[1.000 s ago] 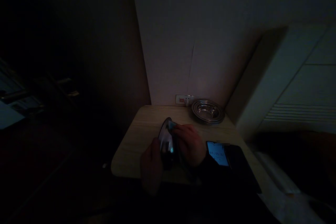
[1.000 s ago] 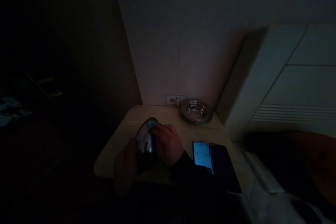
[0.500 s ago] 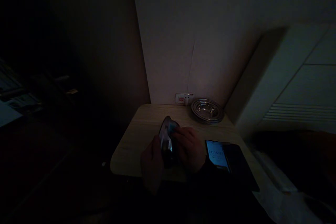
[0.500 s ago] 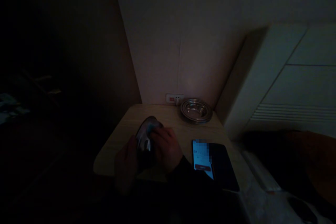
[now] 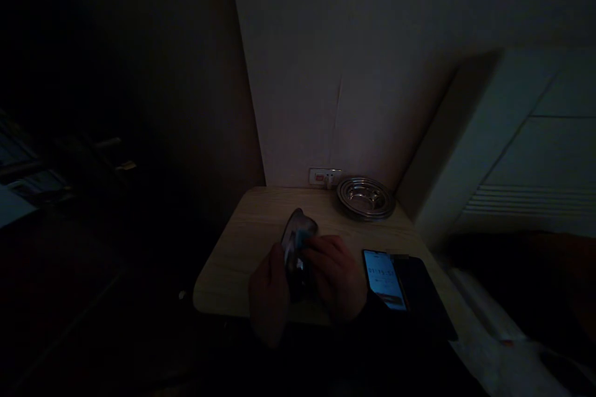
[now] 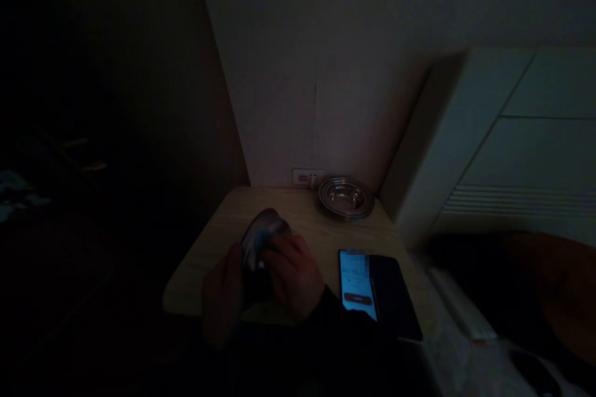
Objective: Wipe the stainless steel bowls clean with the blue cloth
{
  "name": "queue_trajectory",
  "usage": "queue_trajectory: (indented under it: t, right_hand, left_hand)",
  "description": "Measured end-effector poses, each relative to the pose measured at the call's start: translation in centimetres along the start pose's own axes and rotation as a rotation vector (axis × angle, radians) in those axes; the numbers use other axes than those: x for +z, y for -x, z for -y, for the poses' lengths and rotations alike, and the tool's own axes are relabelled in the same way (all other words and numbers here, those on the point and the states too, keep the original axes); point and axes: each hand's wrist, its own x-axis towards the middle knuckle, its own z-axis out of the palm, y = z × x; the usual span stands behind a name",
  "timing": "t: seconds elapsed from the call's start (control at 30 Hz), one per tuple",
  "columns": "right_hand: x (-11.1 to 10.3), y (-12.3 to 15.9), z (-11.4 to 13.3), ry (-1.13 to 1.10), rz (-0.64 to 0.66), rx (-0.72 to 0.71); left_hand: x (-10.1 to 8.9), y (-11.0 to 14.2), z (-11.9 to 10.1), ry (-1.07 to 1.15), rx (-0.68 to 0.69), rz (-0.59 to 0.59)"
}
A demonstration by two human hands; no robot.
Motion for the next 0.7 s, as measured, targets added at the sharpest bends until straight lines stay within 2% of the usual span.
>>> queue_trajectory:
  t: [0.27,0.37,0.47,0.6,0.7]
  right_hand:
    - [-0.1,-0.11,-0.19,0.0,-0.006,-0.017]
    - [-0.26,-0.13,-0.3,0.014,-0.014,0.003]
    - [-0.34,-0.08,-0.36,-0.002,0.022,-0.01]
    - [-0.2,0.12,-0.44,0.018,-0.004,0.025]
    - [-0.05,0.34,-0.21,0.021,0.039,0.007]
  left_hand:
    - [0.14,-0.06,0.05,0.033,0.013,0.025]
    - [0.15,-0.03,-0.02,0.039,0.03,-0.009]
    - [0.14,-0.03,-0.02,0.038,0.0,-0.004]
    - [0.17,0.03,0.07,0.033,-0.016,-0.009]
    - [0.2,0.18,0.03,0.037,-0.063,-0.002]
